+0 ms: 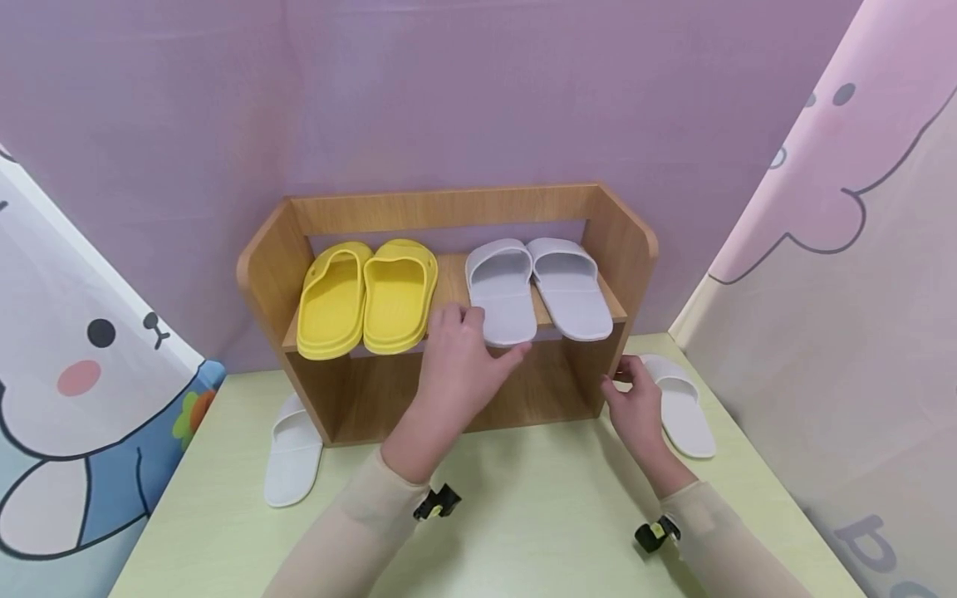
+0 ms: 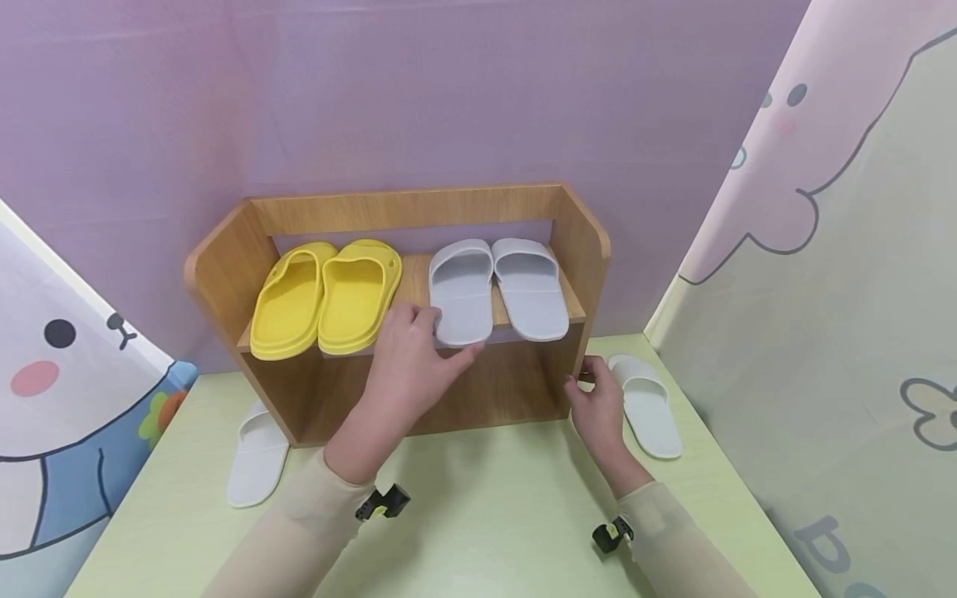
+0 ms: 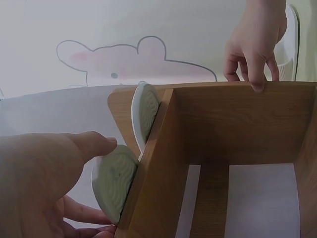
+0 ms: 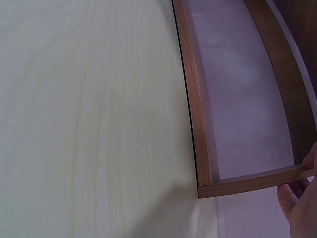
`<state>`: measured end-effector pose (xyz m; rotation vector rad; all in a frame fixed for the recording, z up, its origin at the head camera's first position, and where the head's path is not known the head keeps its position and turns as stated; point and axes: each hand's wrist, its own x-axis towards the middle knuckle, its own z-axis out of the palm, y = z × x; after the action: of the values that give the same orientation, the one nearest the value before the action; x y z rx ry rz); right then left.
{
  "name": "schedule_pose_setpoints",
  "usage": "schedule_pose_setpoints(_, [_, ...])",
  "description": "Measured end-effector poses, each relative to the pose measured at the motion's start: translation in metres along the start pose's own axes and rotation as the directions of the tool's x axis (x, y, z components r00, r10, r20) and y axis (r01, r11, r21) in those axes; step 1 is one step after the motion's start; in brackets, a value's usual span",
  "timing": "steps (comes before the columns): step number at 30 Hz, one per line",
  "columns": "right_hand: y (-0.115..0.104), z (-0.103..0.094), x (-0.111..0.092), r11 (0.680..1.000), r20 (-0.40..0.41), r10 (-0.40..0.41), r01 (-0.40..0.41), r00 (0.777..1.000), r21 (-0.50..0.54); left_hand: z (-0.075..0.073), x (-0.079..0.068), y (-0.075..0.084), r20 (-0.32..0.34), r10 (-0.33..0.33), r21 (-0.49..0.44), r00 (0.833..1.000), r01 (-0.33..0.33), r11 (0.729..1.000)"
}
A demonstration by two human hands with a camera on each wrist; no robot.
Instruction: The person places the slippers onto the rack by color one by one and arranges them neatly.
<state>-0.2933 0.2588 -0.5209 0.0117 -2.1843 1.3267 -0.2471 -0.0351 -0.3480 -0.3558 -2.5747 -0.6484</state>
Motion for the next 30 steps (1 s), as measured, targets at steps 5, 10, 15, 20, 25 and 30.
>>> schedule_pose_setpoints(5, [0.0010,-0.0003,-0.0006,1.000,0.003,-0.002,0.002,1.000,0.002,0.0016,0.0001,0.0024,-0.005,0.008,0.005,1.000,-0.008,1.000])
schedule_pose_setpoints(10, [0.0024,0.0002,-0.0009,1.000,0.003,-0.008,0.008,1.000,0.007,0.0024,0.0004,0.0038,-0.004,0.006,0.001,1.000,-0.006,1.000])
schedule_pose_setpoints(15, [0.0031,0.0005,-0.0012,1.000,0.002,-0.002,0.002,1.000,0.014,0.0019,0.0004,0.0036,0.006,0.006,0.005,1.000,-0.006,1.000])
schedule_pose_setpoints(20, [0.0021,0.0009,-0.0009,1.000,-0.001,-0.003,0.003,1.000,0.013,-0.0001,0.0001,0.0024,0.019,0.008,0.007,1.000,-0.008,1.000])
schedule_pose_setpoints(25, [0.0018,0.0009,0.0000,1.000,0.003,0.005,-0.005,1.000,0.012,-0.0028,-0.0014,0.0002,0.009,0.011,-0.012,1.000,-0.011,1.000])
schedule_pose_setpoints(30, [0.0008,0.0006,0.0005,1.000,0.006,0.015,-0.015,1.000,0.008,-0.0068,-0.0058,-0.0038,-0.014,0.028,-0.028,0.999,-0.029,0.999])
